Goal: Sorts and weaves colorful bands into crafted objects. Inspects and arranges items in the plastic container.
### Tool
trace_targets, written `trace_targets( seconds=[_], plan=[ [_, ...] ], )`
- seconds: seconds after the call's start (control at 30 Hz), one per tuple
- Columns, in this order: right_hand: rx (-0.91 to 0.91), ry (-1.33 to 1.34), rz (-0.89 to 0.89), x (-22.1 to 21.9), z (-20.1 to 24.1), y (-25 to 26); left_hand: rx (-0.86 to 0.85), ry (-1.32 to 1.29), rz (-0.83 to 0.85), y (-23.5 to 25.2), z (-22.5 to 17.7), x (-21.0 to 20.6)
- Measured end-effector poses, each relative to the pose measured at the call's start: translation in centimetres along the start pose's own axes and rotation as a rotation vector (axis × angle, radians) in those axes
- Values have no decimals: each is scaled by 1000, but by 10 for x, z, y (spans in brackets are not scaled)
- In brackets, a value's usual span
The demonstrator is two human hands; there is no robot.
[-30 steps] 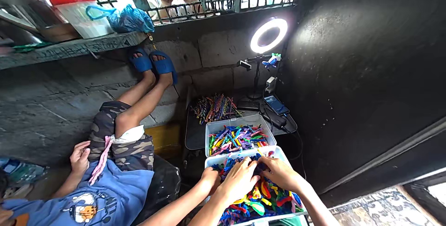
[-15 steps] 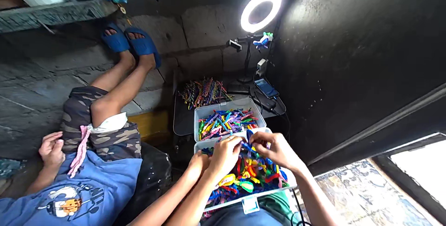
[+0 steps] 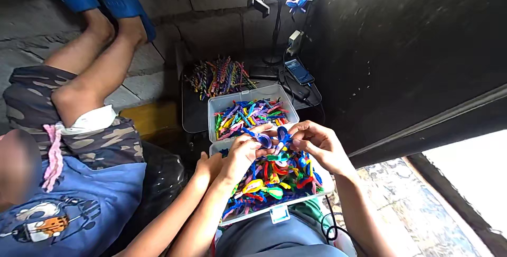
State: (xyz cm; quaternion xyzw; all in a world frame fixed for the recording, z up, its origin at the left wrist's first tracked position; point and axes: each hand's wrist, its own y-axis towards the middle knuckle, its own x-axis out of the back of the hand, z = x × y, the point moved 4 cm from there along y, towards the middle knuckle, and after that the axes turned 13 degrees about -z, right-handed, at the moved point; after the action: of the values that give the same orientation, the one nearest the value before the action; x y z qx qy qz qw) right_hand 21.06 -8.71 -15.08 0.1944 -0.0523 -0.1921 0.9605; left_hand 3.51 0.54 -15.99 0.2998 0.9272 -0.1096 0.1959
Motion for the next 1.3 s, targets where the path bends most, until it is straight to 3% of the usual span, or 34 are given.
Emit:
trace_targets(
  seconds=[0.2, 0.37, 0.57, 0.8, 0.97, 1.17, 1.3],
  plan=[
    [-12, -5, 18, -6, -4, -2, 47, 17, 16, 1, 1, 3],
    [31, -33, 15, -13, -1, -3, -53, 129, 51, 1, 1, 4],
    [80, -83, 8, -22, -3, -4, -59, 184, 71, 0, 3, 1],
    [-27, -141, 291, -12, -9, -2, -151, 113, 13, 0, -1, 3],
    [-175, 46, 149, -14, -8, -2, -217, 242, -70, 0, -3, 7],
    [-264, -49, 62, -8, -2, -2, -465, 728, 0, 0, 3, 9],
    [-277, -38, 93, -11, -5, -2, -396, 638, 7, -4, 0, 3]
  ],
)
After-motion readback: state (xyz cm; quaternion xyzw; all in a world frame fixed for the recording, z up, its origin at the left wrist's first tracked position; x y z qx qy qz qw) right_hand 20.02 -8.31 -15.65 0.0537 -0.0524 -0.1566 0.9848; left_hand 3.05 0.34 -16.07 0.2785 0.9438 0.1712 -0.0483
